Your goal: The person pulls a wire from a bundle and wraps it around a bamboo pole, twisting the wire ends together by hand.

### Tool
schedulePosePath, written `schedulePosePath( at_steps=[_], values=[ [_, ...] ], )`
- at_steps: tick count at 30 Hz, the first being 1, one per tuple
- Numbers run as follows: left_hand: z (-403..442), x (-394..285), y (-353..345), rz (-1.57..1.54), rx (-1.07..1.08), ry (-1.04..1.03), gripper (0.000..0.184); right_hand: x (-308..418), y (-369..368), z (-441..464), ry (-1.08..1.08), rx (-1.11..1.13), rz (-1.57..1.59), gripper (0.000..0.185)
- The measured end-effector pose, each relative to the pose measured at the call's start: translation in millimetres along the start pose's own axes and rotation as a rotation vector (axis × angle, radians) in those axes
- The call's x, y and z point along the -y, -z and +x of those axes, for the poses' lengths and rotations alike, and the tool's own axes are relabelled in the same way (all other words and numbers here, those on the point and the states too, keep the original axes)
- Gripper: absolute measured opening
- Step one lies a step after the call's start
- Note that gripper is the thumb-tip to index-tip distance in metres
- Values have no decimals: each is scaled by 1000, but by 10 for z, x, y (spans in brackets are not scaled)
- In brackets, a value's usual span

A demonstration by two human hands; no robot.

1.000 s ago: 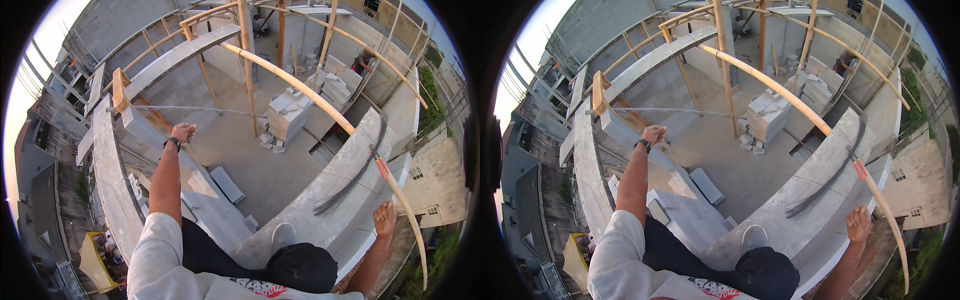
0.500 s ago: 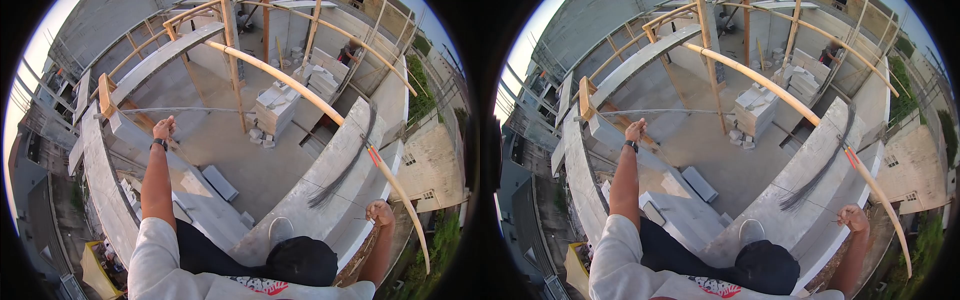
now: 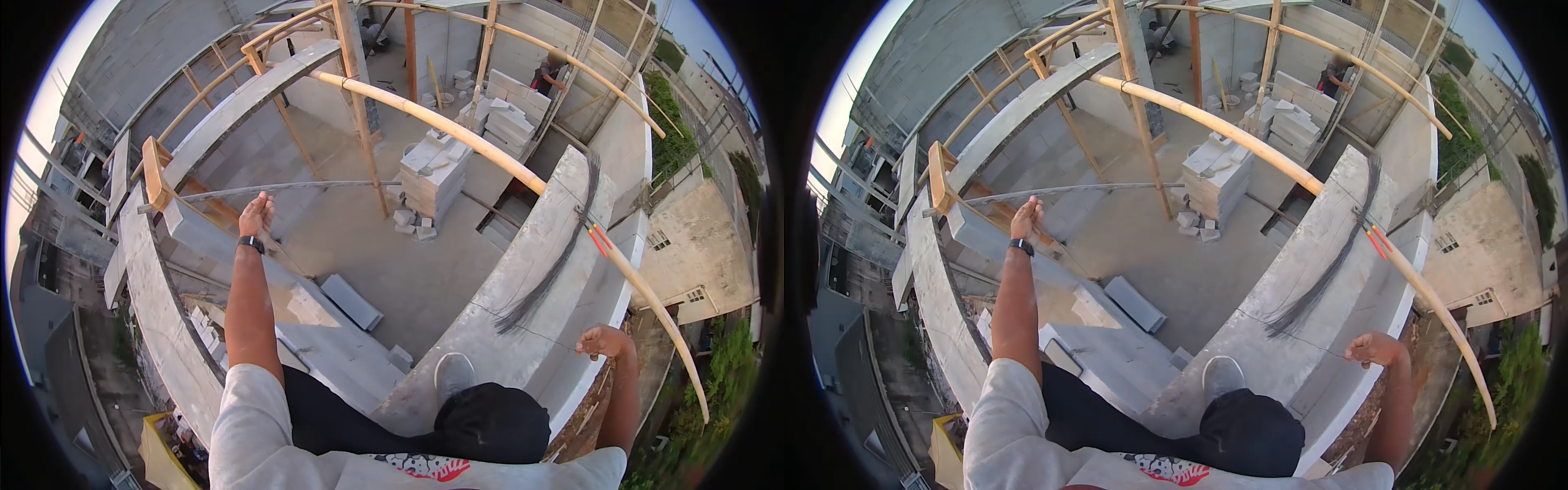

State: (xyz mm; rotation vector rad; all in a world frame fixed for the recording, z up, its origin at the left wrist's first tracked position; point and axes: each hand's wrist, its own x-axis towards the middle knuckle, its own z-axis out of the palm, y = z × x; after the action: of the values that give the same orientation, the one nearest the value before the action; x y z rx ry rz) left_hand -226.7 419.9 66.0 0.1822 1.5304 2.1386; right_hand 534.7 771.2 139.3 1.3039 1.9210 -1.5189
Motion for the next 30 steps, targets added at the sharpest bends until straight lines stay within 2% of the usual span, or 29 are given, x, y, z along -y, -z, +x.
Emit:
schedulePosePath(
  at_steps=[1, 2, 4, 5, 6, 8, 9, 10, 12, 14, 17, 20, 24, 26, 30],
  values=[
    [47, 40, 92, 89, -61, -39, 19, -71, 13, -48, 86, 147, 230, 27],
    [90, 70, 186, 180, -121, -75, 21, -129, 30, -102, 85, 151, 228, 27],
    [26, 77, 235, 299, -104, 7, 20, -244, 11, -216, 376, 95, 739, 28],
    [-3, 111, 230, 410, -84, 87, 20, -273, -22, -203, 534, 39, 842, 27],
    [-11, 136, 206, 408, -71, 88, 20, -228, -98, -192, 535, 26, 845, 27],
    [-38, 175, 152, 381, 63, 197, 20, -124, -271, -158, 608, -415, 1111, 28],
    [-81, 150, 62, 348, 70, 210, 18, -211, -310, -76, 540, -538, 1119, 26],
    [-80, 122, 29, 348, 80, 211, 18, -353, -349, 18, 541, -548, 1122, 26],
    [-58, 58, -3, 199, 83, 127, 16, -540, -434, 111, 323, -612, 826, 26],
    [-22, -12, 2, 135, 101, 92, 14, -618, -478, 103, 259, -617, 739, 28],
    [-23, -66, 23, 139, -11, 22, 18, -505, -428, 6, 121, -489, 450, 32],
    [-21, -28, 88, 189, -8, -3, 20, -446, -293, -9, 150, -449, 333, 32],
    [-19, -35, 62, 196, -12, -1, 22, -390, -176, -31, 142, -391, 339, 33],
    [11, -36, 35, 206, -11, -9, 22, -504, -143, 11, 88, -264, 264, 33],
    [87, -21, -1, 272, -4, -23, 22, -438, -241, -2, 39, -151, 185, 31]
  ],
)
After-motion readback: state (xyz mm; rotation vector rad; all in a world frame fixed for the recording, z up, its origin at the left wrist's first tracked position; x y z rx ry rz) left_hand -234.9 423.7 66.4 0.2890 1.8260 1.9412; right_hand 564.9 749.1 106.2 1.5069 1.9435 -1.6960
